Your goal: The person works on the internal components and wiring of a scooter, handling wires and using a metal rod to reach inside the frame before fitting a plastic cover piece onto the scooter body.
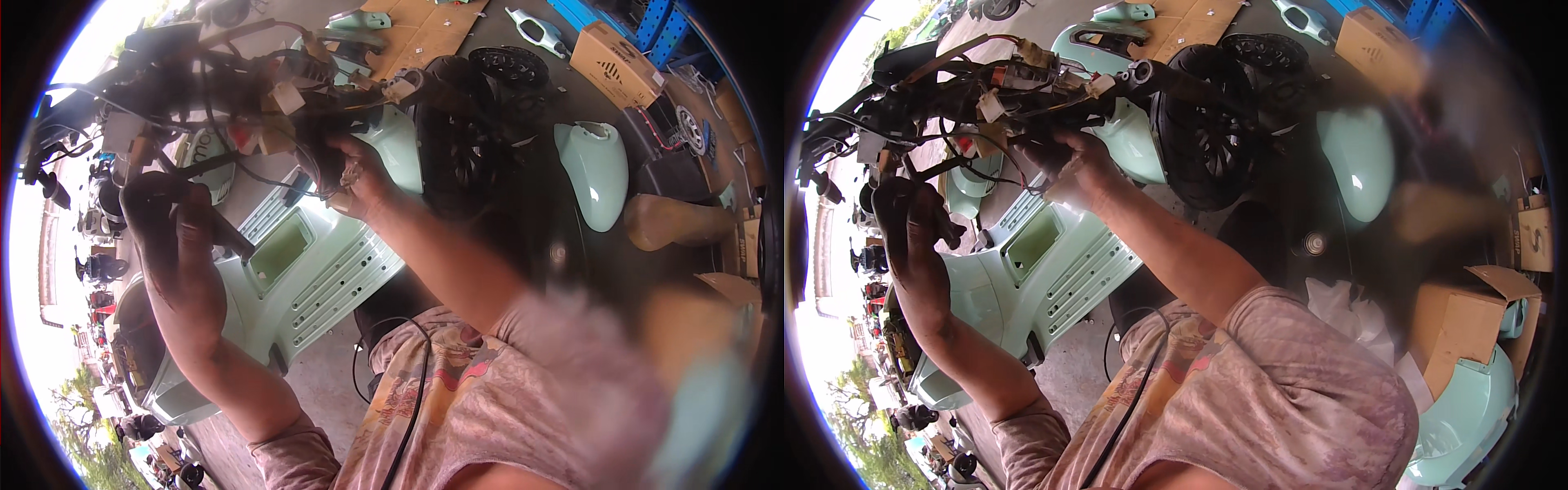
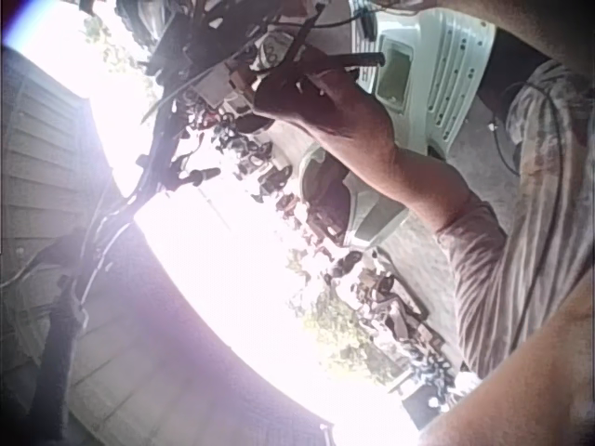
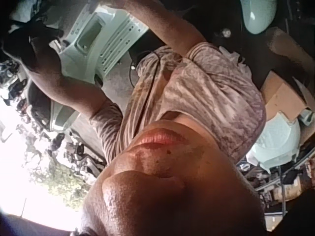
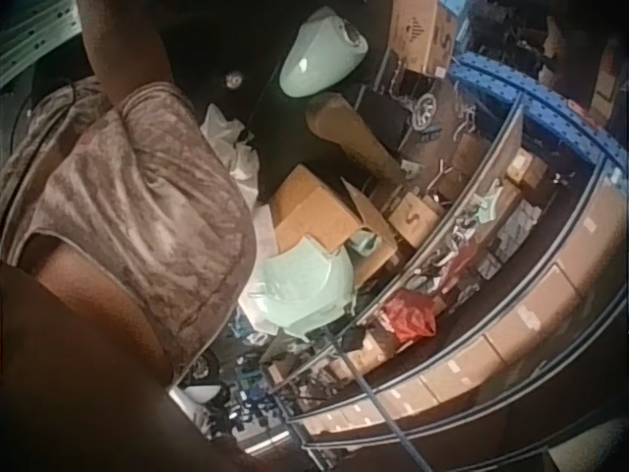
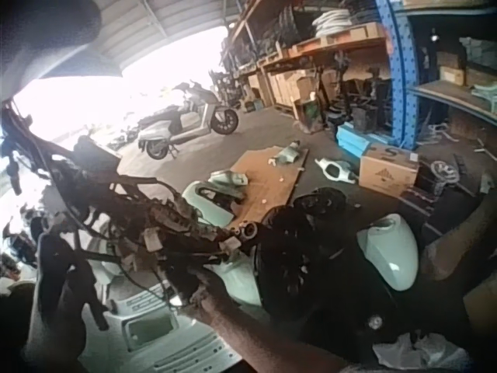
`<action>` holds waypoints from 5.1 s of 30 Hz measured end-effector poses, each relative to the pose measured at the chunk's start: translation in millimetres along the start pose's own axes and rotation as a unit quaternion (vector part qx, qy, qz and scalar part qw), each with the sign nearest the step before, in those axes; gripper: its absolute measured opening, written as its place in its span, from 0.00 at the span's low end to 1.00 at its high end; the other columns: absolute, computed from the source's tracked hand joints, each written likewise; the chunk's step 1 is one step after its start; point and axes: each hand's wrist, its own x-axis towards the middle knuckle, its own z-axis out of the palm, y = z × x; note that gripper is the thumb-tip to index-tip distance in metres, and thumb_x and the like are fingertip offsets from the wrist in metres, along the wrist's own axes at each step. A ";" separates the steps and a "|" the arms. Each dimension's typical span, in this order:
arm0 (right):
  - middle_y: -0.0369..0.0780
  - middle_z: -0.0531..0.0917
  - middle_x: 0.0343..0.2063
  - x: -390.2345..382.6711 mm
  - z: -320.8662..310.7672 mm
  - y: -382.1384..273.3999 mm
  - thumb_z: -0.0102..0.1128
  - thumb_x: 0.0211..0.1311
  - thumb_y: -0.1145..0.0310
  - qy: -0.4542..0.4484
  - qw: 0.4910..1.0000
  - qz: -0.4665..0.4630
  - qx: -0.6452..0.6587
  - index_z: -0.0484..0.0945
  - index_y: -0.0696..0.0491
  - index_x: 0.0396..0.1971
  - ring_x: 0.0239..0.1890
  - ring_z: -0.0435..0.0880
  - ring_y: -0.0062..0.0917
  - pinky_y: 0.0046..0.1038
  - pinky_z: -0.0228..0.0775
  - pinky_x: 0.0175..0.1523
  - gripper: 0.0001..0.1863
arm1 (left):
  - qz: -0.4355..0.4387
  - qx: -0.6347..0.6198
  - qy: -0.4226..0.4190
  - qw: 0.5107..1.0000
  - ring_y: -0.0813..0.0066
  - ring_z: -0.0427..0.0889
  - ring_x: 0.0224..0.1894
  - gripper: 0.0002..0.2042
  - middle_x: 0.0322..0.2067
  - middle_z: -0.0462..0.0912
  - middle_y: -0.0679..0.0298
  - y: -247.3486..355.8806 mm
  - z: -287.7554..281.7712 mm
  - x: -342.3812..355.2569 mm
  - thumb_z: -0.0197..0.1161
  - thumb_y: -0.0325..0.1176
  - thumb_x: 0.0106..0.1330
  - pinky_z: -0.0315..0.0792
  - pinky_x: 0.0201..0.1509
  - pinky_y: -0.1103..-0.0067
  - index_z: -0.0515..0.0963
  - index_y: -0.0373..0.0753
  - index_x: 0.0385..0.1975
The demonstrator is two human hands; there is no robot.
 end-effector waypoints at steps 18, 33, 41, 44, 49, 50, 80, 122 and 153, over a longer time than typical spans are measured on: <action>0.48 0.80 0.41 6.1 -16.5 0.6 0.47 0.67 0.66 0.028 0.995 -0.018 -0.095 0.70 0.62 0.47 0.41 0.82 0.34 0.34 0.76 0.49 0.15 | 0.001 0.071 0.001 0.997 0.70 0.81 0.31 0.20 0.42 0.76 0.53 -29.8 -9.1 -39.6 0.40 0.22 0.66 0.72 0.34 0.79 0.62 0.33 0.59; 0.46 0.80 0.38 0.6 -28.6 2.6 0.50 0.65 0.66 -0.006 0.995 -0.030 -0.099 0.71 0.60 0.48 0.40 0.82 0.34 0.34 0.76 0.48 0.16 | 0.046 -0.039 0.040 0.997 0.68 0.80 0.38 0.19 0.49 0.74 0.50 -80.3 -4.9 -61.2 0.41 0.32 0.72 0.73 0.44 0.74 0.60 0.29 0.59; 0.49 0.80 0.37 3.1 -30.4 2.5 0.48 0.65 0.69 -0.012 0.993 -0.024 -0.112 0.68 0.61 0.51 0.37 0.83 0.37 0.36 0.76 0.47 0.17 | 0.084 0.068 0.140 0.984 0.67 0.76 0.36 0.23 0.42 0.74 0.52 -111.3 8.1 -66.6 0.41 0.46 0.71 0.68 0.49 0.69 0.65 0.28 0.50; 0.49 0.80 0.38 -2.4 -27.5 -1.8 0.48 0.65 0.69 -0.008 0.994 -0.016 -0.107 0.69 0.61 0.50 0.37 0.83 0.36 0.35 0.77 0.46 0.17 | 0.088 0.165 0.122 0.975 0.68 0.73 0.33 0.21 0.35 0.73 0.55 -94.3 6.0 -70.6 0.40 0.44 0.72 0.68 0.48 0.70 0.68 0.28 0.43; 0.48 0.81 0.37 0.1 -21.1 -13.1 0.46 0.67 0.68 0.006 0.998 -0.008 -0.058 0.71 0.63 0.47 0.37 0.83 0.35 0.36 0.79 0.45 0.15 | 0.193 0.127 0.238 0.943 0.72 0.71 0.29 0.26 0.27 0.71 0.60 -55.4 30.5 -21.6 0.32 0.48 0.73 0.65 0.34 0.78 0.71 0.28 0.33; 0.48 0.81 0.37 0.7 -19.0 -14.9 0.45 0.67 0.67 0.000 0.999 -0.008 -0.037 0.71 0.63 0.46 0.37 0.83 0.35 0.36 0.79 0.45 0.15 | 0.234 0.164 0.240 0.928 0.71 0.70 0.27 0.27 0.26 0.71 0.59 -54.0 29.0 -10.0 0.31 0.48 0.73 0.64 0.32 0.78 0.71 0.30 0.29; 0.48 0.80 0.39 18.8 -22.0 -6.2 0.43 0.68 0.65 0.032 0.999 -0.019 -0.038 0.70 0.60 0.46 0.41 0.81 0.40 0.42 0.75 0.50 0.16 | 0.086 0.064 -0.157 0.982 0.67 0.67 0.28 0.12 0.30 0.70 0.57 -46.4 -23.0 -5.5 0.38 0.18 0.62 0.65 0.37 0.74 0.61 0.32 0.45; 0.42 0.79 0.24 -283.9 13.3 -120.0 0.42 0.71 0.58 0.035 0.715 -0.488 -0.500 0.69 0.52 0.39 0.23 0.80 0.30 0.27 0.72 0.25 0.13 | -0.036 -0.296 -0.175 0.938 0.70 0.76 0.37 0.36 0.33 0.77 0.57 -118.2 54.4 -164.4 0.56 0.57 0.63 0.68 0.47 0.75 0.64 0.25 0.55; 0.54 0.75 0.47 -534.4 -525.3 -30.9 0.47 0.62 0.62 0.667 0.158 0.124 -0.718 0.73 0.61 0.46 0.52 0.74 0.44 0.41 0.67 0.55 0.19 | -0.126 -0.027 -0.363 0.923 0.72 0.80 0.34 0.11 0.28 0.81 0.58 -179.3 121.4 -200.6 0.51 0.31 0.69 0.72 0.41 0.76 0.75 0.32 0.44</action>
